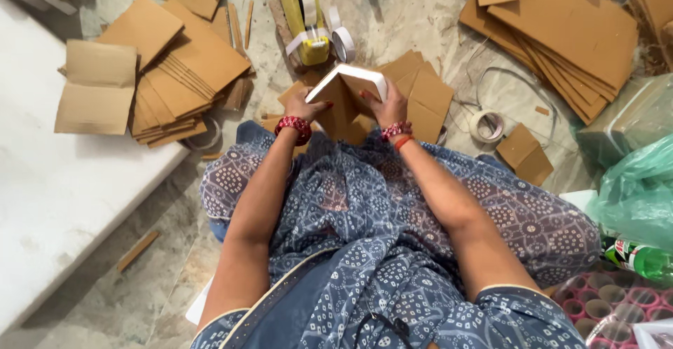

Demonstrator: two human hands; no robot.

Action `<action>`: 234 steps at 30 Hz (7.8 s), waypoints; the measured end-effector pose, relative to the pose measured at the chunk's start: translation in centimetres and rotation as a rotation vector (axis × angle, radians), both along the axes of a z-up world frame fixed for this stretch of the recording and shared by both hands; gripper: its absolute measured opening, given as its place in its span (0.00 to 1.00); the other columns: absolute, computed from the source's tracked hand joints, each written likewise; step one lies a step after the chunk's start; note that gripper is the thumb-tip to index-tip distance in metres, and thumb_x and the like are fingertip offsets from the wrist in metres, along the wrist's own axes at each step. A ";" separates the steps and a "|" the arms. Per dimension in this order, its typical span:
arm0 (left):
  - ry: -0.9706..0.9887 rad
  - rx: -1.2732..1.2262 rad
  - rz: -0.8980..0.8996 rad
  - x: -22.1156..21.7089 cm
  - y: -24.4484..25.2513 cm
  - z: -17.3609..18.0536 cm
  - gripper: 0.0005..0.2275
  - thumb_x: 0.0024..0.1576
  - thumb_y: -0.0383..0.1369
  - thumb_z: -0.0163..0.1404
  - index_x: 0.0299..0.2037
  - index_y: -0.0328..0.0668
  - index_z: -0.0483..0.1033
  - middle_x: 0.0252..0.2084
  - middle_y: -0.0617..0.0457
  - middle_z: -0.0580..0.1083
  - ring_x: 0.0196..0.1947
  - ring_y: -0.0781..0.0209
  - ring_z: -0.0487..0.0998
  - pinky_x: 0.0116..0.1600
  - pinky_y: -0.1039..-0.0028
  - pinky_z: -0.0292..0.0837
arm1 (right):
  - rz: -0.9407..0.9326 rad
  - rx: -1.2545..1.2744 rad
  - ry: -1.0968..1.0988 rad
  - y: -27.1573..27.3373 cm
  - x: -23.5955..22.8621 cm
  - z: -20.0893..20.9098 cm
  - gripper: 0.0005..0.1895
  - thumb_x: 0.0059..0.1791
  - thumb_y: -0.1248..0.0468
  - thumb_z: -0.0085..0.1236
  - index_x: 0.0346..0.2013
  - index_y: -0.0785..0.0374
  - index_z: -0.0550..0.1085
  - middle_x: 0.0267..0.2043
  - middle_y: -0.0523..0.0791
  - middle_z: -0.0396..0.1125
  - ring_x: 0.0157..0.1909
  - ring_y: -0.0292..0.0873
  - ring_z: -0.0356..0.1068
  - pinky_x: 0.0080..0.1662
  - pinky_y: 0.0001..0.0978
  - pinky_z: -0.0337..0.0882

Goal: The person sits on the floor and assembles small cardboard boxes. They fold the cardboard flaps and secure them using a handheld tape dispenser. The person repeatedly picks up flat cardboard pieces, folds them into box shapes, and applies tape to the seams.

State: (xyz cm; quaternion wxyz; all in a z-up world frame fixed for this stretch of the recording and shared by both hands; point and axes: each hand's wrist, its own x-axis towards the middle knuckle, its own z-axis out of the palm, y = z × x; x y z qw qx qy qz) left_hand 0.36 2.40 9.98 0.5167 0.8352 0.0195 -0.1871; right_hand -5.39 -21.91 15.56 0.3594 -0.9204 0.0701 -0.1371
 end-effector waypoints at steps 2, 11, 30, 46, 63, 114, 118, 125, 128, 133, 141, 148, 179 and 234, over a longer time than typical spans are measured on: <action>-0.199 0.018 0.044 -0.5 0.6 3.3 0.21 0.45 0.37 0.67 0.49 0.42 0.80 0.43 0.45 0.81 0.43 0.51 0.84 0.50 0.66 0.78 | -0.001 0.129 0.069 0.0 -0.9 -0.3 0.37 0.44 0.35 0.66 0.55 0.58 0.74 0.49 0.51 0.78 0.51 0.47 0.80 0.50 0.40 0.79; -0.474 0.144 -0.109 0.7 0.8 3.6 0.19 0.44 0.27 0.62 0.47 0.45 0.83 0.43 0.43 0.80 0.44 0.45 0.82 0.52 0.62 0.77 | 0.435 -0.157 -0.073 -2.2 6.6 1.1 0.48 0.55 0.38 0.59 0.81 0.56 0.50 0.80 0.53 0.54 0.80 0.57 0.57 0.77 0.47 0.59; -0.612 -0.121 -0.010 0.1 2.4 5.4 0.23 0.44 0.21 0.56 0.53 0.43 0.79 0.48 0.45 0.78 0.49 0.48 0.79 0.57 0.62 0.74 | 0.506 0.271 0.138 -0.1 7.1 -9.1 0.37 0.47 0.73 0.53 0.72 0.53 0.64 0.69 0.54 0.64 0.68 0.55 0.65 0.66 0.39 0.65; -0.599 0.225 -0.202 5.6 1.9 -0.7 0.19 0.37 0.24 0.63 0.42 0.44 0.81 0.43 0.46 0.78 0.44 0.41 0.78 0.52 0.57 0.74 | 0.157 0.352 0.499 5.3 21.9 -6.1 0.15 0.49 0.54 0.66 0.35 0.64 0.82 0.32 0.45 0.78 0.33 0.34 0.74 0.38 0.31 0.73; -0.426 0.385 -0.225 1.8 -0.2 4.2 0.14 0.43 0.30 0.62 0.40 0.52 0.82 0.41 0.52 0.80 0.48 0.48 0.78 0.54 0.55 0.68 | -0.014 1.134 0.637 5.0 -0.2 -6.3 0.14 0.50 0.68 0.62 0.48 0.68 0.72 0.39 0.47 0.76 0.37 0.40 0.78 0.43 0.32 0.80; -0.619 0.521 -0.082 -1.5 -1.7 4.9 0.25 0.41 0.31 0.66 0.51 0.51 0.76 0.42 0.52 0.72 0.47 0.51 0.74 0.49 0.58 0.63 | 0.306 -0.133 0.924 2.2 13.8 -17.3 0.20 0.42 0.62 0.72 0.46 0.60 0.78 0.41 0.46 0.77 0.42 0.40 0.76 0.45 0.33 0.75; -0.701 0.554 -0.106 -1.2 -1.3 5.6 0.17 0.42 0.32 0.65 0.42 0.57 0.79 0.40 0.53 0.70 0.44 0.53 0.73 0.47 0.59 0.62 | 0.225 -0.194 0.698 3.3 10.8 -14.3 0.22 0.42 0.62 0.72 0.49 0.59 0.76 0.44 0.47 0.76 0.45 0.41 0.76 0.48 0.34 0.75; -0.672 0.602 -0.138 -0.3 -1.6 2.6 0.09 0.48 0.32 0.60 0.36 0.46 0.75 0.42 0.50 0.71 0.45 0.50 0.72 0.48 0.57 0.64 | 0.513 0.330 0.228 2.7 7.3 -3.7 0.26 0.42 0.64 0.71 0.54 0.57 0.74 0.49 0.47 0.76 0.50 0.42 0.76 0.53 0.35 0.75; -0.736 0.617 -0.137 -0.6 -0.8 -0.2 0.07 0.56 0.28 0.58 0.41 0.51 0.75 0.45 0.53 0.72 0.49 0.52 0.73 0.54 0.58 0.65 | 0.522 0.187 0.108 4.6 5.7 -5.0 0.25 0.42 0.66 0.71 0.53 0.57 0.76 0.51 0.48 0.76 0.52 0.43 0.76 0.54 0.36 0.75; -0.558 0.379 -0.109 -0.4 4.2 -0.3 0.18 0.41 0.22 0.60 0.43 0.45 0.80 0.45 0.47 0.76 0.48 0.44 0.76 0.53 0.57 0.71 | 0.262 0.234 0.295 5.2 3.7 -11.0 0.30 0.38 0.65 0.75 0.53 0.59 0.74 0.49 0.48 0.76 0.51 0.43 0.77 0.53 0.35 0.77; -0.392 0.048 -0.005 0.4 2.0 1.5 0.16 0.40 0.25 0.65 0.41 0.42 0.82 0.38 0.46 0.78 0.37 0.52 0.81 0.45 0.66 0.78 | 0.311 -0.162 0.496 -3.1 11.2 -9.1 0.16 0.54 0.66 0.44 0.52 0.60 0.76 0.52 0.55 0.74 0.53 0.55 0.74 0.54 0.45 0.72; -0.443 0.085 -0.085 2.5 0.3 1.8 0.15 0.39 0.26 0.64 0.39 0.42 0.83 0.39 0.45 0.77 0.38 0.47 0.80 0.45 0.65 0.78 | 0.213 -0.226 0.210 -0.4 21.7 -7.7 0.15 0.44 0.60 0.60 0.44 0.54 0.82 0.44 0.54 0.75 0.45 0.55 0.75 0.49 0.44 0.75; -0.071 -0.096 -0.125 3.6 0.5 1.7 0.19 0.48 0.24 0.62 0.51 0.40 0.82 0.47 0.49 0.82 0.49 0.65 0.82 0.55 0.72 0.76 | 0.024 1.145 0.617 7.5 1.4 -6.2 0.21 0.43 0.55 0.71 0.40 0.67 0.76 0.35 0.44 0.76 0.31 0.34 0.74 0.34 0.27 0.77; -0.114 -0.097 -0.085 2.6 -1.1 -4.3 0.23 0.46 0.21 0.53 0.54 0.44 0.79 0.43 0.47 0.82 0.42 0.58 0.83 0.48 0.69 0.77 | 0.282 0.419 0.530 4.8 17.5 -6.5 0.10 0.51 0.58 0.65 0.35 0.62 0.82 0.33 0.44 0.78 0.34 0.35 0.77 0.35 0.30 0.74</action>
